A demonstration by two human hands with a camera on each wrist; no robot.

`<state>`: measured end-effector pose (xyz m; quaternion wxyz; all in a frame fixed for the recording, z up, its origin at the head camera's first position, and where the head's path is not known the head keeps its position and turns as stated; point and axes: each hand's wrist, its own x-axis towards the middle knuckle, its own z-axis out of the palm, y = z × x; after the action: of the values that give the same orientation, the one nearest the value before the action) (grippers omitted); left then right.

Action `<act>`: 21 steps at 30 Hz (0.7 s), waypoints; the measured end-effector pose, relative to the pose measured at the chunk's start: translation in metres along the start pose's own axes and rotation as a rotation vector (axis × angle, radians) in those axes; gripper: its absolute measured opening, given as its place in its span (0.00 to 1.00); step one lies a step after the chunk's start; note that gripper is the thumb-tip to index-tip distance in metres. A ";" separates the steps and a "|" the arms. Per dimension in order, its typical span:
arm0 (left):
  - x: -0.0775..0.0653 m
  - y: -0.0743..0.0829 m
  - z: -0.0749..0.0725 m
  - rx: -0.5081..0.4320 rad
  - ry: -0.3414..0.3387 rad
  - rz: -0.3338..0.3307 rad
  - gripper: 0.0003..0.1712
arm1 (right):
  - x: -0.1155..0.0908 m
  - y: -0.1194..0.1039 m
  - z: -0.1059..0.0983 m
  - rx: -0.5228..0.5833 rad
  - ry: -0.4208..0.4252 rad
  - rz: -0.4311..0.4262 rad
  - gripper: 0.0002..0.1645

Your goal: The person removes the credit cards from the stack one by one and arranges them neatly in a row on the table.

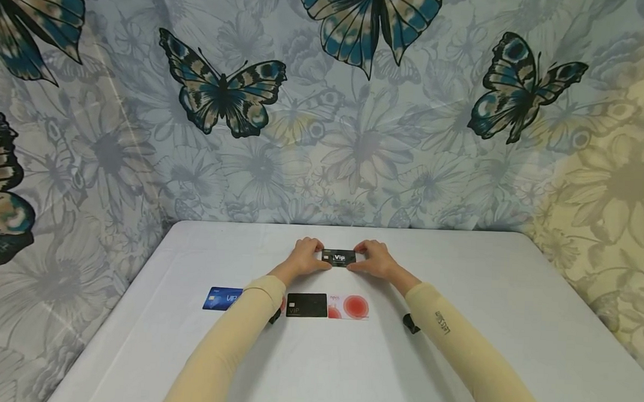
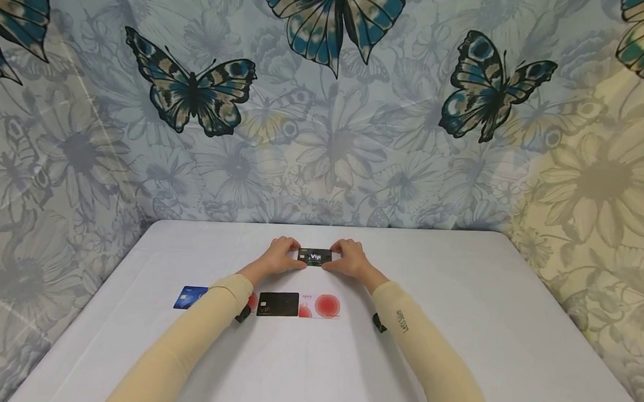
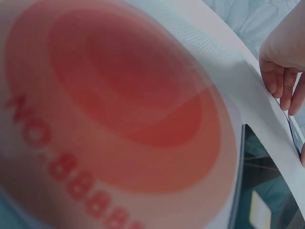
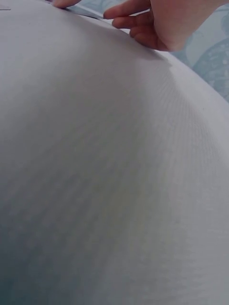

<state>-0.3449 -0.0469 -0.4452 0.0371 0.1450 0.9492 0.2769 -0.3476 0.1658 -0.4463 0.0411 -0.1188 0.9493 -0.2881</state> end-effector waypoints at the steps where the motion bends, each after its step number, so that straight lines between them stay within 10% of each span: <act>1: 0.000 0.000 0.000 -0.002 0.003 0.001 0.29 | 0.000 0.000 0.000 0.002 -0.001 -0.002 0.30; 21: -0.002 0.005 0.001 -0.062 0.032 0.000 0.28 | -0.003 0.001 0.003 0.091 0.047 -0.061 0.31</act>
<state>-0.3411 -0.0425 -0.4435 0.0265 0.1391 0.9406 0.3085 -0.3448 0.1659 -0.4495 0.0155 -0.1389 0.9319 -0.3346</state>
